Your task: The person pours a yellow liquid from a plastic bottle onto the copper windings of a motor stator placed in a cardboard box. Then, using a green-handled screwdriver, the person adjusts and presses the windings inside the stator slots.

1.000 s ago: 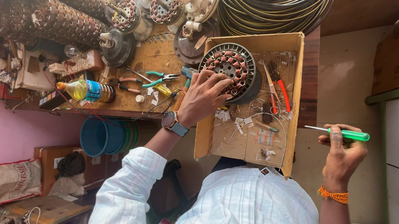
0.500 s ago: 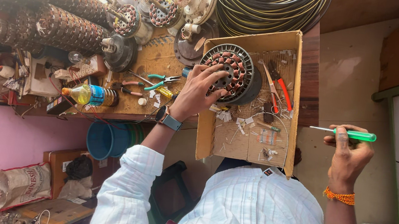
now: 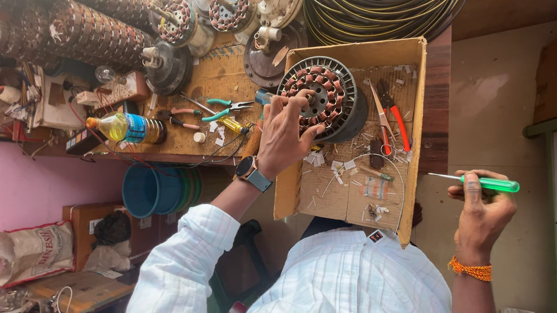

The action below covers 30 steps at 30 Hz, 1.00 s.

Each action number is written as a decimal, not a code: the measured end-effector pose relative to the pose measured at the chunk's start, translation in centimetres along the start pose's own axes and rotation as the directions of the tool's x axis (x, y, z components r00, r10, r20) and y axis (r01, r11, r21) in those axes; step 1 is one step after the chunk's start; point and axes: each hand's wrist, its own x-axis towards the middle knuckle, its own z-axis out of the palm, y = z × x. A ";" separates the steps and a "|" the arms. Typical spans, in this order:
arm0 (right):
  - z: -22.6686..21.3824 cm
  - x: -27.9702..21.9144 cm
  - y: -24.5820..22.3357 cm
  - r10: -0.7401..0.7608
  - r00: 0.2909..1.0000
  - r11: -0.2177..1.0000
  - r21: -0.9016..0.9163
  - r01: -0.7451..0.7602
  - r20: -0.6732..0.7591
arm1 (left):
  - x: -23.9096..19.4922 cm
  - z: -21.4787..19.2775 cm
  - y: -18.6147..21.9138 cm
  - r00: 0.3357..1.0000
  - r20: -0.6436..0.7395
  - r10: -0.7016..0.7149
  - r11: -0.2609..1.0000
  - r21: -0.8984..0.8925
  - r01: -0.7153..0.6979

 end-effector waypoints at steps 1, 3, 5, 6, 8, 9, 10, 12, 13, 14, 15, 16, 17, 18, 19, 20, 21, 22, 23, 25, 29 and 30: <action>0.2 0.1 0.0 0.000 1.000 1.000 0.008 0.000 0.001 | 0.0 0.1 0.1 1.000 -0.014 -0.008 1.000 0.001 0.008; 0.4 0.2 -0.2 -0.010 1.000 1.000 0.000 0.010 0.009 | 0.0 -0.1 0.3 0.998 0.039 -0.049 0.999 0.023 0.048; 0.5 0.3 -0.3 -0.016 1.000 1.000 -0.003 0.016 0.017 | 0.2 -0.6 0.4 0.998 0.044 -0.037 0.999 0.037 0.035; 0.5 0.4 -0.4 -0.016 1.000 1.000 -0.003 0.016 0.022 | 0.3 -0.8 0.5 1.000 0.022 -0.005 0.999 0.040 0.004; 0.5 0.5 -0.4 -0.020 0.999 1.000 -0.003 0.020 0.029 | 0.6 -1.0 0.8 1.000 -0.026 0.017 0.998 0.056 -0.016; 0.5 0.6 -0.4 -0.024 0.999 1.000 -0.006 0.024 0.031 | 0.8 -0.6 1.3 0.999 -0.052 0.008 0.998 0.065 -0.005; 0.5 0.6 -0.4 -0.028 0.999 1.000 -0.009 0.028 0.033 | 1.0 -0.2 1.7 0.997 -0.078 -0.001 0.997 0.074 0.007; 0.4 0.7 -0.4 -0.029 0.999 1.000 -0.006 0.030 0.028 | 1.2 0.8 2.5 0.991 -0.124 -0.055 0.988 0.139 0.072; 0.5 0.7 -0.4 -0.031 0.999 1.000 -0.002 0.031 0.023 | 1.4 1.2 2.8 0.986 -0.147 -0.077 0.980 0.172 0.102; 0.5 0.8 -0.5 -0.029 0.999 1.000 0.007 0.028 0.022 | 1.5 1.6 3.0 0.984 -0.157 -0.087 0.977 0.178 0.114; 0.4 0.7 -0.5 -0.024 1.000 1.000 0.014 0.023 0.016 | 1.5 1.9 3.2 0.982 -0.162 -0.095 0.975 0.182 0.124; 0.3 0.7 -0.4 -0.018 1.000 1.000 0.022 0.018 0.010 | 1.5 2.1 3.3 0.980 -0.168 -0.103 0.973 0.187 0.134; 0.2 0.6 -0.4 -0.017 1.000 1.000 0.016 0.017 0.004 | 1.4 2.3 3.4 0.982 -0.159 -0.103 0.971 0.198 0.134; 0.0 0.6 -0.3 -0.016 1.000 1.000 0.010 0.016 -0.002 | 1.3 2.5 3.5 0.983 -0.150 -0.103 0.969 0.209 0.134; -0.1 0.5 -0.3 -0.014 1.000 1.000 0.003 0.014 -0.007 | 1.2 2.7 3.5 0.984 -0.142 -0.105 0.966 0.220 0.135; -0.3 0.4 -0.3 -0.010 1.000 1.000 -0.001 0.010 -0.016 | 1.2 2.8 3.5 0.984 -0.154 -0.095 0.964 0.234 0.129; -0.4 0.4 -0.2 -0.007 1.000 1.000 -0.004 0.007 -0.023 | 1.1 3.0 3.6 0.982 -0.168 -0.085 0.961 0.248 0.126; -0.4 0.3 -0.2 -0.004 1.000 1.000 -0.008 0.004 -0.030 | 1.1 3.2 3.7 0.980 -0.182 -0.075 0.957 0.262 0.122; -0.5 0.3 -0.2 -0.004 1.000 1.000 -0.005 0.004 -0.031 | 1.1 3.4 3.7 0.980 -0.178 -0.084 0.958 0.255 0.128; -0.5 0.3 -0.3 -0.006 1.000 1.000 0.001 0.006 -0.031 | 1.1 3.8 3.9 0.980 -0.173 -0.100 0.960 0.242 0.141; -0.4 0.4 -0.5 0.000 0.999 1.000 0.007 0.001 -0.039 | 1.0 4.1 4.5 0.974 -0.188 -0.129 0.950 0.259 0.175; -0.4 0.5 -0.6 -0.005 0.999 1.000 0.013 0.006 -0.038 | 1.0 4.1 4.7 0.972 -0.187 -0.141 0.947 0.262 0.187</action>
